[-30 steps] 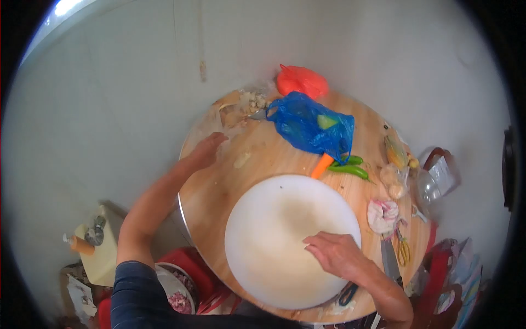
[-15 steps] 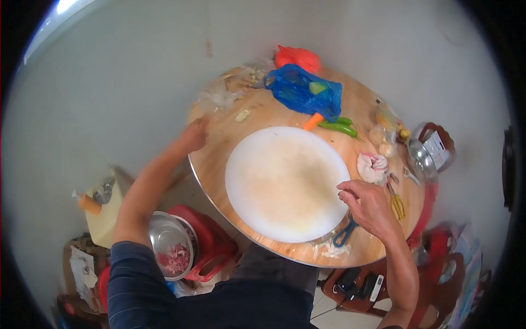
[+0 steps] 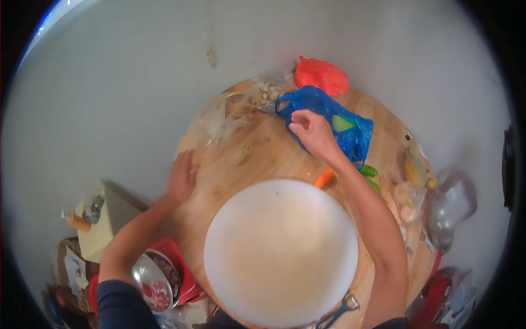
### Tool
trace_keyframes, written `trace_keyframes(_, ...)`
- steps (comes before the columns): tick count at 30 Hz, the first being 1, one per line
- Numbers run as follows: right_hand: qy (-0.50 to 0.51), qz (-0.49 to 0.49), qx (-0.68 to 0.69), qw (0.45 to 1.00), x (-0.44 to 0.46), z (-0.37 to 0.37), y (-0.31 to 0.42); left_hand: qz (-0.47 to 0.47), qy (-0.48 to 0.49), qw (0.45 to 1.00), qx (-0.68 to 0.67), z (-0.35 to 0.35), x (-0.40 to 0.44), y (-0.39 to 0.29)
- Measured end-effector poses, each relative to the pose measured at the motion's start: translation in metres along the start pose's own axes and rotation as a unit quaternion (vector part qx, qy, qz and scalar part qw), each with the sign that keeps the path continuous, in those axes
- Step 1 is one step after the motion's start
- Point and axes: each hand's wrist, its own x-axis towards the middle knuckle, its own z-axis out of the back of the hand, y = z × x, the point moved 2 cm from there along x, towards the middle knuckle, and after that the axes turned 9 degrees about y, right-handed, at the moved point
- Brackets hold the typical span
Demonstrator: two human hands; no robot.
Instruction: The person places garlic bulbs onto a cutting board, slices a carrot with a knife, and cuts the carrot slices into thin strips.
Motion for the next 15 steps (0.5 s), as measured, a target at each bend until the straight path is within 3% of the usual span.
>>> trace_keyframes(2, 0.002, -0.023, 0.076, 0.997, 0.059, -0.015, -0.043, -0.061, -0.043, 0.997, -0.001, -0.002, -0.010, 0.012)
trace_keyframes(5, -0.014, -0.050, 0.173, 0.984, 0.128, -0.033, -0.065, 0.032, 0.019, 0.999, 0.003, 0.004, -0.010, 0.001)
trace_keyframes(7, -0.024, -0.068, 0.201, 0.977, 0.161, -0.049, -0.088, 0.039, 0.029, 0.999, 0.003, 0.002, -0.012, 0.002)
trace_keyframes(10, -0.044, -0.097, 0.152, 0.983, 0.210, -0.069, -0.122, 0.057, 0.036, 0.998, -0.001, 0.007, -0.008, -0.002)
trace_keyframes(12, -0.085, -0.091, 0.020, 0.992, 0.233, -0.073, -0.135, 0.071, 0.046, 0.996, 0.002, 0.011, -0.008, -0.001)
trace_keyframes(15, -0.104, -0.073, -0.052, 0.990, 0.259, -0.079, -0.153, 0.041, 0.034, 0.999, 0.003, 0.012, -0.006, 0.000)
